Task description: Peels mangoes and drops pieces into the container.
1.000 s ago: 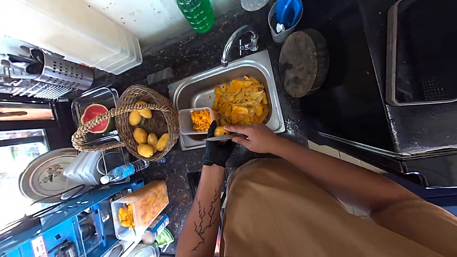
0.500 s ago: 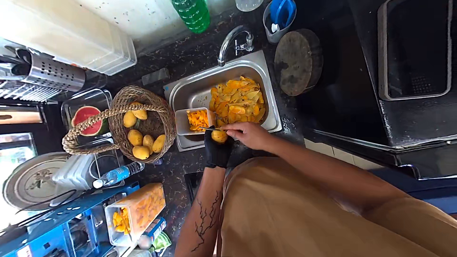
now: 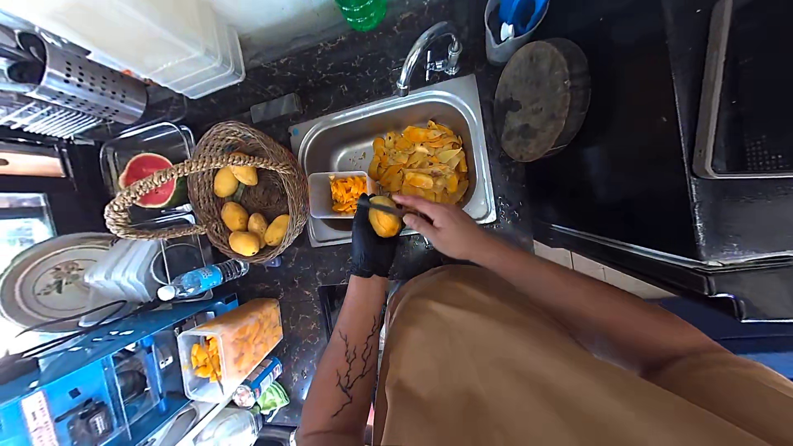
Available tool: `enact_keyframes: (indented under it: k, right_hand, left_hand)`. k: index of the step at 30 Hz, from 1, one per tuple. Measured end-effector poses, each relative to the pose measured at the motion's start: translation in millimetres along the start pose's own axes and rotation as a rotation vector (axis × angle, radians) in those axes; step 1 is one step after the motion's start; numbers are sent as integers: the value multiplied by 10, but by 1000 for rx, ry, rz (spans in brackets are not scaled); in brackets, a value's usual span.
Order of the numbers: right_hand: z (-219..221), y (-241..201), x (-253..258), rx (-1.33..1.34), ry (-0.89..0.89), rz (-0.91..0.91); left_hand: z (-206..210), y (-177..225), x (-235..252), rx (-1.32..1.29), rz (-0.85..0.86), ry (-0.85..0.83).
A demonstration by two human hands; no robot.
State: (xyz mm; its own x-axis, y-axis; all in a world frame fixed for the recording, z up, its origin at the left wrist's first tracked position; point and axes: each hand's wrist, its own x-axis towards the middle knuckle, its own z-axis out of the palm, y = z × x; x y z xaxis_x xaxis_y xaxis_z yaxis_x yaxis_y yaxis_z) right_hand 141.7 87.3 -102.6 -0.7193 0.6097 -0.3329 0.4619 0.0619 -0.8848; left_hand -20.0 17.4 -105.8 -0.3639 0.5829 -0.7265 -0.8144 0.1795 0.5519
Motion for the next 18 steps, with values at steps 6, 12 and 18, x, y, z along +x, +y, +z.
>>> enact_keyframes:
  k: [6, 12, 18]
  right_hand:
    - [197, 70, -117, -291, 181, -248]
    - [74, 112, -98, -151, 76, -233]
    - [-87, 110, 18, 18, -11, -129]
  left_hand:
    - [97, -67, -41, -115, 52, -21]
    - [47, -4, -70, 6, 52, 37]
    - [-141, 49, -183, 182, 38, 36]
